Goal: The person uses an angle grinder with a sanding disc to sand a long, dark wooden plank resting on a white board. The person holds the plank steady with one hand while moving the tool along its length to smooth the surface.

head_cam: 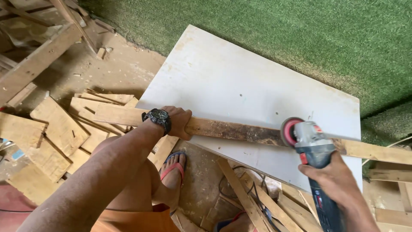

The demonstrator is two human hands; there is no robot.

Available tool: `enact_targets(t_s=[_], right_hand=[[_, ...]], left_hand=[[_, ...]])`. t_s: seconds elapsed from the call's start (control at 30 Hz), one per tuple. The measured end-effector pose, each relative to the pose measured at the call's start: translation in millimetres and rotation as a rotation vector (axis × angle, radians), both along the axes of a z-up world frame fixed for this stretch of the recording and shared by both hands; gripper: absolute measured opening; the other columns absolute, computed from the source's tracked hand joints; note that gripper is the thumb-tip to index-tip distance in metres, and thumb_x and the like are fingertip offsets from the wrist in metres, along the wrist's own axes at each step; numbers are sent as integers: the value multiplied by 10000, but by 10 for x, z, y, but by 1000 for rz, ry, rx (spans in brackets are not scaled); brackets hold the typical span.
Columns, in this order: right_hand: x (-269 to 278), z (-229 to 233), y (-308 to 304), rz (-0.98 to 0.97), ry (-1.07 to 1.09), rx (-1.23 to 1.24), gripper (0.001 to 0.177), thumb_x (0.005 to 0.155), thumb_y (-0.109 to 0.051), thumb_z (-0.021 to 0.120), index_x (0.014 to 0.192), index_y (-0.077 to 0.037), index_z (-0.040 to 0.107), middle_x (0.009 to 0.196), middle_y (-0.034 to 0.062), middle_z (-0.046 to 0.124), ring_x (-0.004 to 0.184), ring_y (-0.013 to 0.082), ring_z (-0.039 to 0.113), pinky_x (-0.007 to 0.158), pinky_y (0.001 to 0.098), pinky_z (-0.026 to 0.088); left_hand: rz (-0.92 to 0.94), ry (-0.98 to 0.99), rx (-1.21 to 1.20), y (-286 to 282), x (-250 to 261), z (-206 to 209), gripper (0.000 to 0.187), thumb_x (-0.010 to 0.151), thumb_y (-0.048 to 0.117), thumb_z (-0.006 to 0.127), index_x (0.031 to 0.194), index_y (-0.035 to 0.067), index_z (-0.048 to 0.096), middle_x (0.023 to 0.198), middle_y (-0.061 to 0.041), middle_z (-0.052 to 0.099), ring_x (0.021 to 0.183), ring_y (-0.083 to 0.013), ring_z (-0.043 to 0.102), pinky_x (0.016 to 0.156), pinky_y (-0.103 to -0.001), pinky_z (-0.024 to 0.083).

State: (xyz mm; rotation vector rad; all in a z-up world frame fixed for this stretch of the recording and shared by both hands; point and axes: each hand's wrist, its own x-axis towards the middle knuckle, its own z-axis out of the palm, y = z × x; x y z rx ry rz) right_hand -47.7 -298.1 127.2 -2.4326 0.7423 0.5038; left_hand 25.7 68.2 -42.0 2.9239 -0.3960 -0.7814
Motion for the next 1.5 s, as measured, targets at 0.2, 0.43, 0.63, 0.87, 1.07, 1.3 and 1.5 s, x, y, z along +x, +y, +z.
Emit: enact_targets(t_s=[0.2, 0.43, 0.63, 0.87, 1.07, 1.3, 1.5], right_hand=[[111, -348, 103, 113, 102, -140, 764, 777, -272, 791, 1465, -133, 487, 1369, 165, 660, 1211, 365, 639, 1004, 470, 482], [181, -392, 224, 166, 160, -198, 808, 794, -328, 787, 1502, -169, 431, 1415, 171, 628, 1268, 378, 615, 1020, 468, 481], [293, -452, -54, 62, 184, -175, 712, 850, -228, 774, 1474, -107, 452, 1396, 190, 644, 1224, 422, 637, 1077, 591, 482], [421, -590, -660, -42, 157, -282, 881, 796, -320, 828, 1496, 27, 420, 1390, 262, 623, 1163, 477, 633, 922, 581, 496], [361, -464, -317, 27, 182, -259, 761, 824, -282, 808, 1460, -56, 455, 1406, 222, 632, 1232, 448, 625, 1066, 593, 478], [254, -469, 84, 164, 238, -245, 809, 798, -356, 764, 1493, -181, 390, 1372, 184, 653, 1176, 398, 676, 976, 513, 532], [216, -465, -12, 110, 233, -216, 781, 790, -304, 800, 1470, -151, 448, 1409, 160, 635, 1260, 371, 620, 1048, 499, 494]], left_hand=[[-58, 43, -24, -145, 67, 72, 814, 637, 756, 754, 1157, 139, 645, 1085, -120, 730, 925, -362, 717, 767, -509, 571], [-80, 83, -57, -223, 169, -30, 808, 639, 745, 787, 1176, 160, 636, 1070, -95, 719, 913, -337, 704, 769, -514, 576], [-73, 123, -45, -231, 164, -145, 815, 632, 748, 795, 1185, 177, 616, 1080, -78, 708, 935, -328, 694, 788, -513, 568], [-74, 134, -57, -243, 175, -117, 799, 644, 709, 802, 1198, 163, 620, 1091, -88, 709, 952, -336, 702, 779, -510, 575], [-62, 159, -27, -272, 172, -83, 808, 638, 708, 819, 1200, 165, 613, 1106, -84, 705, 972, -335, 700, 808, -524, 573], [-51, 144, -45, -255, 168, -49, 752, 635, 677, 809, 1156, 167, 623, 1043, -76, 711, 895, -316, 700, 760, -510, 579], [-66, 155, -33, -263, 183, -75, 745, 646, 682, 808, 1150, 166, 618, 1012, -63, 713, 867, -293, 696, 741, -481, 581]])
